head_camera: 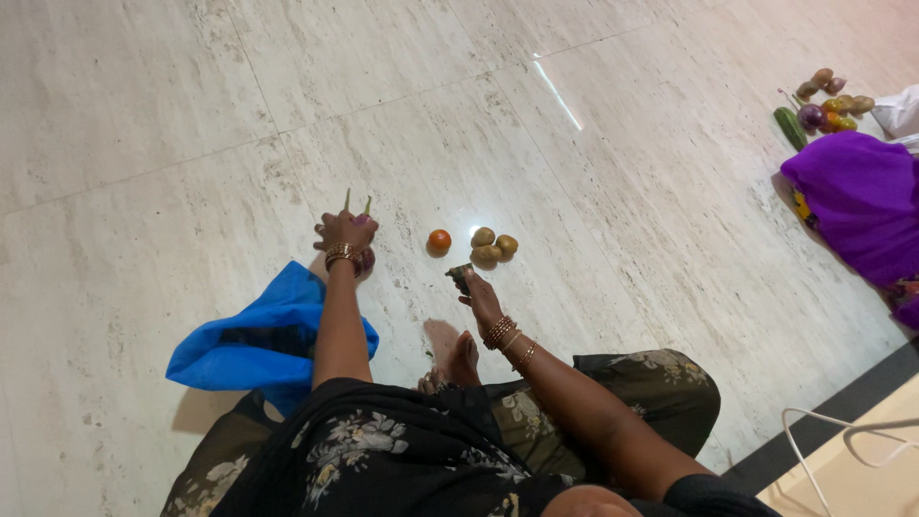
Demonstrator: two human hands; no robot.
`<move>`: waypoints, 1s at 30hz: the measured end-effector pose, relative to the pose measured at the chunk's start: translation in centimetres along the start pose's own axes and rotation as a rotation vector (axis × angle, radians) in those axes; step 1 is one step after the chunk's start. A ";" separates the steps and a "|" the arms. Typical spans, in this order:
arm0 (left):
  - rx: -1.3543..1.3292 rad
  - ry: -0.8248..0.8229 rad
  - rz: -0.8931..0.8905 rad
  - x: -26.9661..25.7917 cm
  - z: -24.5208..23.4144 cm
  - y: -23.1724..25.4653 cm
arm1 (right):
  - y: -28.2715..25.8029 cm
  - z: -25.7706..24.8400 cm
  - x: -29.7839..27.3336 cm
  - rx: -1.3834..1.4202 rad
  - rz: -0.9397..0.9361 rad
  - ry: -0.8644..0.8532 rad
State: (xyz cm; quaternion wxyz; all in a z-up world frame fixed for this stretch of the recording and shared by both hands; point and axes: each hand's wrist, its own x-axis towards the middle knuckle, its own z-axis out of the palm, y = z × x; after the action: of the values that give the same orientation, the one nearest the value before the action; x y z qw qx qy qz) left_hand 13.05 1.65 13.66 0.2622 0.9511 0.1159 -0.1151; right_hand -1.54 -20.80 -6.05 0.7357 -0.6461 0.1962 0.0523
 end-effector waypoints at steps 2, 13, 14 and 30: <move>0.115 -0.073 0.039 1.9 3.1 0.2 | -0.1 0.0 0.0 0.003 0.008 -0.006; 0.535 -0.218 0.107 5.0 12.4 -2.4 | -0.5 -0.4 -0.1 0.001 0.002 -0.034; 0.530 -0.190 0.130 4.4 12.0 -2.6 | -0.5 -0.5 0.0 0.005 -0.005 -0.036; 0.301 -0.106 -0.017 -4.7 -2.4 2.9 | 0.7 -0.5 0.9 0.003 -0.007 -0.023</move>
State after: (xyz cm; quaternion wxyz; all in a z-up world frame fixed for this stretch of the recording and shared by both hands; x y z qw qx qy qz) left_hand 9.75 -0.28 18.35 0.1215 0.9712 0.0912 -0.1834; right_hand -1.05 -21.36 -7.03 0.7391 -0.6450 0.1855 0.0571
